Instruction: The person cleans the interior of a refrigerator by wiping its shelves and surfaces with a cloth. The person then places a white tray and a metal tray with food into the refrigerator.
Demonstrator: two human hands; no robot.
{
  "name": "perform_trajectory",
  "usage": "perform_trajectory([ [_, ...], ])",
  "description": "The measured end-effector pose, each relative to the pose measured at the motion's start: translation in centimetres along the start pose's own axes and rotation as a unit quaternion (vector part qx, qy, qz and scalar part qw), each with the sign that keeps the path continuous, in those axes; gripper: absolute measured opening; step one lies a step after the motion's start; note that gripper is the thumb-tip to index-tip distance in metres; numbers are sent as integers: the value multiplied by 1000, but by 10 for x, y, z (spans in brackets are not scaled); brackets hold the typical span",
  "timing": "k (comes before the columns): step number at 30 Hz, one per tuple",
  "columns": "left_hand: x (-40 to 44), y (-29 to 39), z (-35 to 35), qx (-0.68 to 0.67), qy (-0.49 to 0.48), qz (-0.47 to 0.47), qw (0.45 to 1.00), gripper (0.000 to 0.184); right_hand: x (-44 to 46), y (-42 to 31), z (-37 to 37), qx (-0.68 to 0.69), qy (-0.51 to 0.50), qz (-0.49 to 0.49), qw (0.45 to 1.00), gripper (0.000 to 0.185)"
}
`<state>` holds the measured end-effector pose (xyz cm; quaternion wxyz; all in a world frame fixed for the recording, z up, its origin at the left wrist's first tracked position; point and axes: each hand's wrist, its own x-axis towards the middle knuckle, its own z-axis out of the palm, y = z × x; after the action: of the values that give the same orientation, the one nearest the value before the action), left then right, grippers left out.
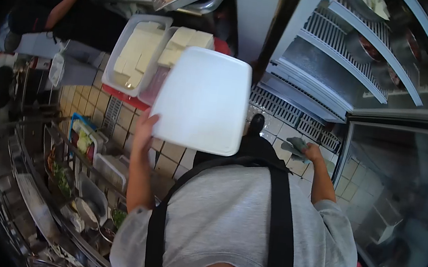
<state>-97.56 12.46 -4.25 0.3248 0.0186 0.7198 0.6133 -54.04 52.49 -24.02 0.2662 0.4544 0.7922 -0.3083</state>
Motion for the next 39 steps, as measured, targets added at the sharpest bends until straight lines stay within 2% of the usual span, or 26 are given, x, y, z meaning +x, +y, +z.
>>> perform_trajectory([
  [1, 23, -19, 7, 86, -40, 1, 995, 31, -4, 7, 1, 8, -5, 3, 1000, 56],
  [4, 68, -20, 60, 215, -114, -8, 970, 33, -17, 29, 12, 37, 8, 22, 999, 57],
  [8, 95, 30, 128, 289, -124, 38, 948, 29, -34, 70, 15, 49, -21, 60, 997, 52],
  [9, 116, 32, 137, 302, -113, 54, 945, 29, -40, 80, 20, 69, 15, 46, 996, 43],
  [10, 137, 33, 146, 314, -100, 70, 942, 30, -43, 90, 24, 64, 37, 39, 997, 42],
  [12, 154, 51, 169, 264, -59, 117, 956, 30, -47, 113, 29, 49, 76, 26, 996, 40],
  [14, 160, 52, 182, 64, -24, 102, 992, 31, -53, 117, 16, 90, 39, 85, 991, 36],
  [15, 166, 50, 172, 90, -56, 86, 991, 33, -54, 129, 18, 119, 31, 101, 987, 37],
  [16, 147, 59, 170, 205, -48, 101, 972, 35, -53, 142, 23, 150, 25, 118, 981, 39],
  [17, 138, 52, 168, 323, -35, 201, 924, 38, -36, 191, 57, 180, 92, 75, 976, 45],
  [18, 151, 25, 157, 370, -43, 209, 904, 36, -39, 206, 64, 177, 75, 85, 978, 48],
  [20, 149, -1, 157, 385, -66, 159, 907, 35, -42, 230, 62, 171, 44, 101, 979, 55],
  [21, 130, -3, 163, 352, -81, 100, 927, 35, -63, 203, 26, 129, -23, 126, 983, 52],
  [24, 98, -27, 172, 241, -129, -66, 960, 30, -65, 237, 45, 434, 7, 148, 889, 41],
  [26, 87, -41, 172, 115, -201, -145, 962, 31, -67, 207, 28, 484, -17, 128, 866, 31],
  [28, 79, -61, 196, -37, -193, -177, 964, 38, -60, 204, 38, 484, -45, 95, 869, 29],
  [30, 88, -82, 224, -65, -237, -186, 951, 45, -49, 221, 60, 435, -109, 100, 888, 24],
  [31, 100, -100, 244, -80, -252, -171, 949, 45, -46, 223, 71, 452, -98, 88, 882, 26],
  [32, 117, -122, 266, -110, -261, -174, 943, 45, -52, 210, 60, 350, -59, 98, 930, 28],
  [34, 146, -147, 327, -168, -260, -157, 938, 42, -56, 201, 56, 274, -25, 94, 957, 27],
  [36, 177, -158, 389, -184, -216, -148, 948, 40, -63, 183, 39, 173, -31, 76, 981, 26],
  [37, 194, -165, 419, -206, -197, -124, 951, 40, -64, 187, 44, 159, -10, 61, 985, 26],
  [38, 219, -176, 435, -128, -215, -113, 962, 39, -64, 194, 55, 200, -12, 75, 977, 27],
  [39, 234, -175, 463, -131, -174, -98, 971, 38, -67, 183, 38, 210, -24, 84, 974, 26],
])
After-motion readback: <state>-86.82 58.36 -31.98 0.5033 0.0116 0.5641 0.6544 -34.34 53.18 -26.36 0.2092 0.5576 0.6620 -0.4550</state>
